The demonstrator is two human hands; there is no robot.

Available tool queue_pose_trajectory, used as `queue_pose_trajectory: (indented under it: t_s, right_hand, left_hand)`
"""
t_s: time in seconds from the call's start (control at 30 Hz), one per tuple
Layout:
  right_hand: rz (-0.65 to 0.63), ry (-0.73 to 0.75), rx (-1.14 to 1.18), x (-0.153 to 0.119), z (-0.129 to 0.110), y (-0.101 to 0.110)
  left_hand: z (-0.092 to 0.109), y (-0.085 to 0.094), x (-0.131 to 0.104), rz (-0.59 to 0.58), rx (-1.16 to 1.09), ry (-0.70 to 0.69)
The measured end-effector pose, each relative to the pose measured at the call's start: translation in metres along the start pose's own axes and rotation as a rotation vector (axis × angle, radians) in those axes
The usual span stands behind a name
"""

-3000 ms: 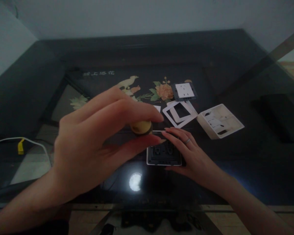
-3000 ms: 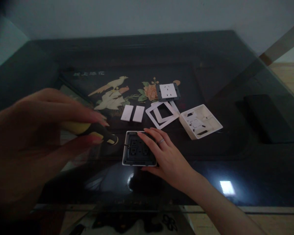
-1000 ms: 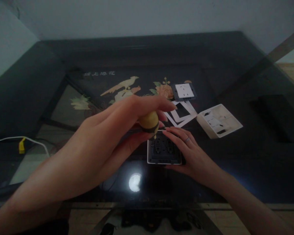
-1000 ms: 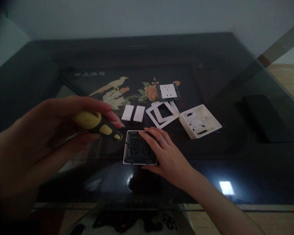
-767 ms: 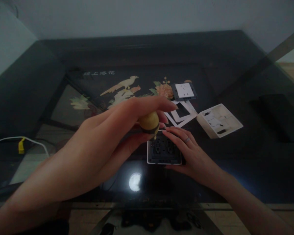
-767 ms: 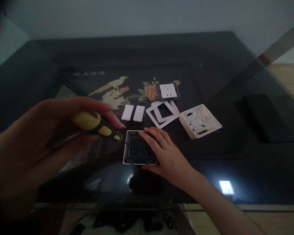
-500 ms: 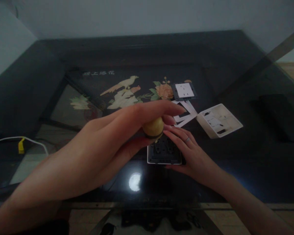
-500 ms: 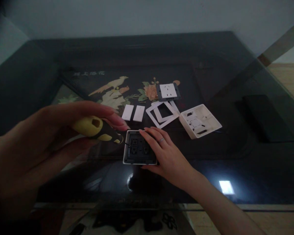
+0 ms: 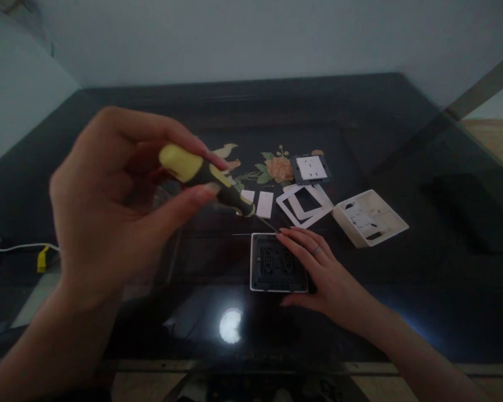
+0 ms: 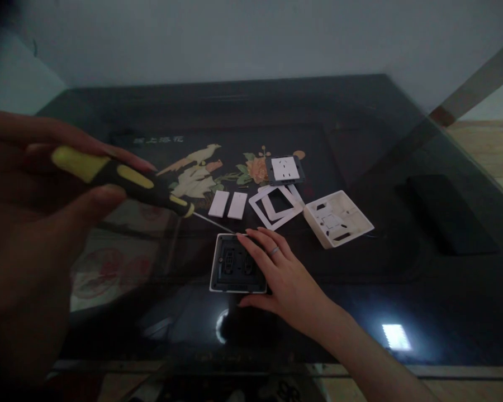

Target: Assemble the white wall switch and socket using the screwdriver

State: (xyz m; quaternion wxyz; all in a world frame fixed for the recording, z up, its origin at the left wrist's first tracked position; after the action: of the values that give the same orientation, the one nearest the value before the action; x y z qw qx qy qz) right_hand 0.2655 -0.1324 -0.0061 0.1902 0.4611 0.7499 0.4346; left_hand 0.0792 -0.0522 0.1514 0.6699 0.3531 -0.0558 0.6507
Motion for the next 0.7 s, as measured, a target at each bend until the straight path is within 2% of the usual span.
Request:
queue_pose_trajectory:
  t_s: [0.03,0.07,0.13,0.23,0.37,0.43,0.57,0.7]
  right_hand:
    - [0.000,0.000,-0.001,0.000,0.000,0.000]
    - [-0.002,-0.002,-0.004,0.000,0.001,-0.001]
    - [-0.009,-0.005,-0.013,0.000,0.001,-0.001]
    - [-0.020,-0.008,-0.014,0.000,0.001,-0.002]
    - [-0.032,-0.031,0.007,0.000,0.002,-0.002]
    - [-0.032,-0.035,0.020,0.000,0.002,-0.001]
    - [-0.012,-0.017,0.055,0.000,0.000,0.002]
    - [-0.008,-0.008,0.076,0.001,-0.001,0.001]
  left_hand:
    - [-0.002,-0.001,0.003,-0.004,-0.001,-0.053]
    - [-0.007,0.003,0.006,0.042,-0.007,-0.104]
    - [-0.032,0.008,0.008,0.115,-0.032,-0.093]
    - [-0.094,0.004,-0.001,0.127,-0.011,0.130]
    - [-0.139,0.000,-0.026,0.150,0.088,0.190]
    - [-0.146,-0.007,-0.033,0.091,0.225,0.169]
    - [-0.139,-0.023,-0.035,-0.043,0.389,0.063]
    - [-0.140,-0.037,-0.037,-0.173,0.504,0.070]
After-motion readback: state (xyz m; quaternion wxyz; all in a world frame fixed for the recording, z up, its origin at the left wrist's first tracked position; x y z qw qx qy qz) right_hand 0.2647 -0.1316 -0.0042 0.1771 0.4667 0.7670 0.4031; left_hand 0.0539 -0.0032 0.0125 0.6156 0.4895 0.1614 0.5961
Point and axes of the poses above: each hand's wrist, its own x-axis towards the middle knuckle, its own y-axis out of the back of the hand, z = x × y, the point moved 10 cm from there along x, towards the middle knuckle, and after that the axes turned 1 degree about -z, right-handed, at the moved point
